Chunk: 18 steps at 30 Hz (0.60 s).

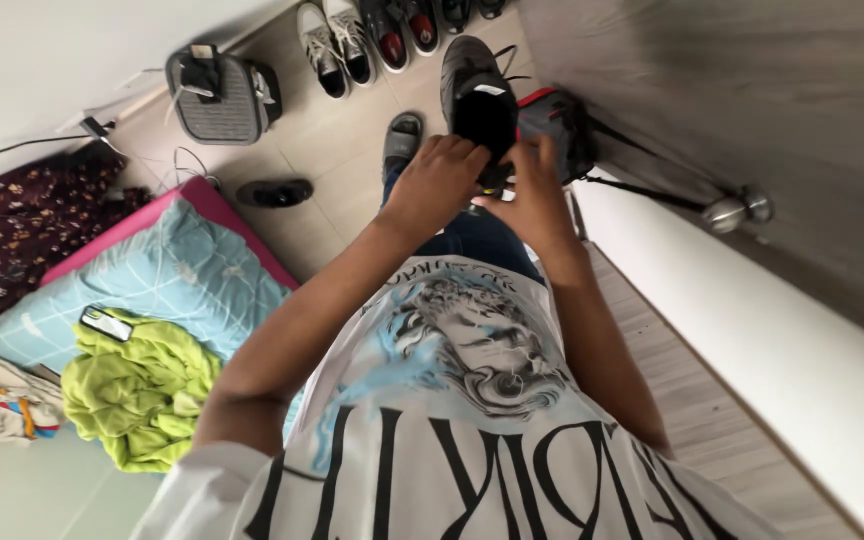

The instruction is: The recorder takes several pairs of shoes from a storage area and examines them while sitting on a bed.

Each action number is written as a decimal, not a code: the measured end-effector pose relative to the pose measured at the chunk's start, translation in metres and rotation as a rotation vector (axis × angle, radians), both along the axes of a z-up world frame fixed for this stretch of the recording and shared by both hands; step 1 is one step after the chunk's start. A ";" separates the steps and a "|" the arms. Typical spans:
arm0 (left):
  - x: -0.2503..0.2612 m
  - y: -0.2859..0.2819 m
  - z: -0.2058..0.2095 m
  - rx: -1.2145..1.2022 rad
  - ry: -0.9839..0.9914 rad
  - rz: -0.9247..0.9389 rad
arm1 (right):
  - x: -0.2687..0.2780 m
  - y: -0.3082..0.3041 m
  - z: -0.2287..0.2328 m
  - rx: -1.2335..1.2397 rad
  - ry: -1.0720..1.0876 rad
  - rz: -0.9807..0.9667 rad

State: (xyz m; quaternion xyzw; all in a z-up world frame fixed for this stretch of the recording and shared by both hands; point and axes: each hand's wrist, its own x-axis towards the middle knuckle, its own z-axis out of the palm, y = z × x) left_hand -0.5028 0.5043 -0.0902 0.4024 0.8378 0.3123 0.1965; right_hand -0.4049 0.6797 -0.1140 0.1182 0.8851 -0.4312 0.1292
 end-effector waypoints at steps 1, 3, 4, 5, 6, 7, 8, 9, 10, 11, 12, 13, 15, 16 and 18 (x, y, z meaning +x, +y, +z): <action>0.001 0.006 -0.013 -0.058 0.038 0.001 | -0.005 0.009 -0.008 -0.031 0.019 0.008; 0.000 0.019 -0.030 -0.118 0.082 0.014 | -0.018 0.025 -0.022 -0.063 0.044 0.029; -0.002 0.025 -0.036 -0.078 0.071 0.058 | -0.024 0.033 -0.029 -0.014 0.118 0.081; 0.004 0.029 -0.040 -0.040 0.046 0.096 | -0.023 0.038 -0.033 0.031 0.177 0.129; -0.001 0.035 -0.053 -0.043 0.039 0.104 | -0.031 0.045 -0.036 0.028 0.170 0.136; -0.002 0.038 -0.066 -0.058 -0.045 0.122 | -0.034 0.048 -0.039 -0.039 -0.015 0.079; -0.003 0.040 -0.079 -0.073 -0.128 0.141 | -0.038 0.051 -0.044 -0.105 -0.202 0.025; -0.007 0.044 -0.084 -0.080 -0.137 0.135 | -0.041 0.052 -0.055 -0.112 -0.211 0.019; -0.011 0.047 -0.089 -0.065 -0.147 0.175 | -0.043 0.052 -0.066 -0.036 -0.056 0.061; -0.019 0.053 -0.096 -0.038 -0.151 0.210 | -0.049 0.056 -0.078 0.050 0.105 0.100; -0.018 0.056 -0.113 -0.034 -0.154 0.199 | -0.052 0.055 -0.091 0.056 0.102 0.090; -0.018 0.059 -0.130 -0.068 -0.178 0.238 | -0.058 0.055 -0.105 0.056 0.035 0.053; -0.019 0.062 -0.163 -0.106 -0.207 0.274 | -0.066 0.053 -0.135 0.052 -0.038 0.014; -0.020 0.064 -0.177 -0.123 -0.195 0.303 | -0.068 0.051 -0.151 0.002 -0.089 -0.029; -0.018 0.066 -0.213 -0.134 -0.186 0.324 | -0.069 0.050 -0.183 -0.041 -0.143 -0.080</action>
